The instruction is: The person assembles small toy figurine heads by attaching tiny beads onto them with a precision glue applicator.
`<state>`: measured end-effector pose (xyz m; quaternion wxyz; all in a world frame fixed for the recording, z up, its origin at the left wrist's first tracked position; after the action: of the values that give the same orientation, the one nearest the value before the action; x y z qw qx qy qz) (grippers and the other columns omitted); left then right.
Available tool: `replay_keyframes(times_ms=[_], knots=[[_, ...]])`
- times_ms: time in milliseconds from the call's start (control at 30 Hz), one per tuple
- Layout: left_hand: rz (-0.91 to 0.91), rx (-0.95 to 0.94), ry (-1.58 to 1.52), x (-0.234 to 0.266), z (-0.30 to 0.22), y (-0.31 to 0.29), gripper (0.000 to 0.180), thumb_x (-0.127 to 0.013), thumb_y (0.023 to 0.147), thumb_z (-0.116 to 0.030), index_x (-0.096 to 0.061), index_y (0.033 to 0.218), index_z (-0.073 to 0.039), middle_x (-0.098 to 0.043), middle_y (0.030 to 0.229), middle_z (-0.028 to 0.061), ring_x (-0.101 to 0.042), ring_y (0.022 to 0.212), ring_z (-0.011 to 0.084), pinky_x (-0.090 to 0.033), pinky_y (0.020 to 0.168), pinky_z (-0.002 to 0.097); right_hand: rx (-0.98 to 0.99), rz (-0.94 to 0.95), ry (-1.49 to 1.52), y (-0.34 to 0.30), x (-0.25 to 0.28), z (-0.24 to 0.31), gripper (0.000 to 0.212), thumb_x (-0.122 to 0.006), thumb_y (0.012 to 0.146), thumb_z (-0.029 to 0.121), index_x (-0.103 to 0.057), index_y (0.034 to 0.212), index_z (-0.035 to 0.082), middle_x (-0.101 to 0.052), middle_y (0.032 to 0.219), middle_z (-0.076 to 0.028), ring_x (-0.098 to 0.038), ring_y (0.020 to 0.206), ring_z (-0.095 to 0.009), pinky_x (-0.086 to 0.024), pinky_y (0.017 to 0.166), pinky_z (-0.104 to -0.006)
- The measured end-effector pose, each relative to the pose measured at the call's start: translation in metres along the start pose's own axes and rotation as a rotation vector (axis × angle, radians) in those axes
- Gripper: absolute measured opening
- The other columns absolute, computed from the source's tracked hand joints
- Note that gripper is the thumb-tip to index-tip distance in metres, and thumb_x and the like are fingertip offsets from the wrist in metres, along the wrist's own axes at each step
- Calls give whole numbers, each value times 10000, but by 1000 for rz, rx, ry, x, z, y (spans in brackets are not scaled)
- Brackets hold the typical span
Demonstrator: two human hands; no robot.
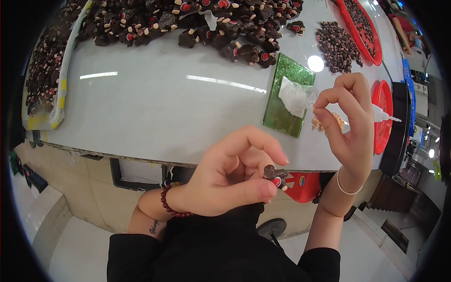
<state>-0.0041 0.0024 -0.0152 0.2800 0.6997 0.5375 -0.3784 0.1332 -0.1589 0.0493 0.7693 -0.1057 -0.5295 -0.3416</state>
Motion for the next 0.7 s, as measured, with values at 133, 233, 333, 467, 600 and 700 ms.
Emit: replay_keyframes(times_ms=[133, 233, 333, 467, 600, 700], knots=[[24, -26, 2, 4, 1, 1, 225, -607, 857, -43, -490, 1049, -33, -562, 789, 3, -548, 646, 22, -369, 559, 154, 11, -5, -9, 1, -3, 1, 189, -671, 607, -23, -560, 752, 25, -426, 805, -70, -421, 753, -228, -367, 644, -303], [34, -43, 11, 6, 3, 0, 226, -607, 856, -42, -492, 1050, -35, -567, 814, 12, -555, 653, 27, -373, 555, 156, 25, -2, -7, 2, -4, 1, 178, -663, 615, -28, -558, 749, 23, -434, 809, -69, -421, 756, -228, -369, 648, -307], [6, -43, -3, 5, 2, -1, 209, -602, 860, -45, -496, 1040, -34, -568, 824, 23, -568, 676, 36, -380, 561, 161, 33, -13, -37, 0, -4, 4, 178, -659, 613, -30, -550, 746, 18, -434, 811, -77, -429, 738, -224, -370, 635, -302], [14, -12, -105, 2, 1, 2, 202, -574, 891, -103, -476, 1060, -49, -570, 826, 39, -560, 662, 43, -359, 524, 156, -63, -124, 259, -16, 4, 24, 161, -663, 598, -30, -582, 725, 30, -457, 834, -85, -491, 734, -221, -410, 634, -286], [132, 144, -420, 6, 5, 0, 232, -507, 940, -226, -422, 1101, -83, -575, 832, 65, -426, 520, 20, -273, 433, 153, -58, -287, 841, -37, -29, 44, 154, -690, 605, -40, -623, 707, 53, -480, 928, -93, -606, 920, -326, -500, 745, -354], [206, 167, -548, 5, 10, 2, 234, -473, 955, -257, -405, 1110, -95, -578, 830, 75, -326, 456, 11, -233, 402, 157, -47, -249, 944, -43, -38, 46, 184, -702, 618, -75, -621, 715, 58, -490, 993, -116, -598, 987, -387, -510, 830, -427]])
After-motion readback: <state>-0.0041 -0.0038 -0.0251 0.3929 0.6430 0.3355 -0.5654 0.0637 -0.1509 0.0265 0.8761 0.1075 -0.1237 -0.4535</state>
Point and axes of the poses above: each hand's wrist, its own y-axis towards the middle knuckle, its own x-axis out of the back of the hand, z = x × y, the point moved 1 cm from there along y, towards the middle knuckle
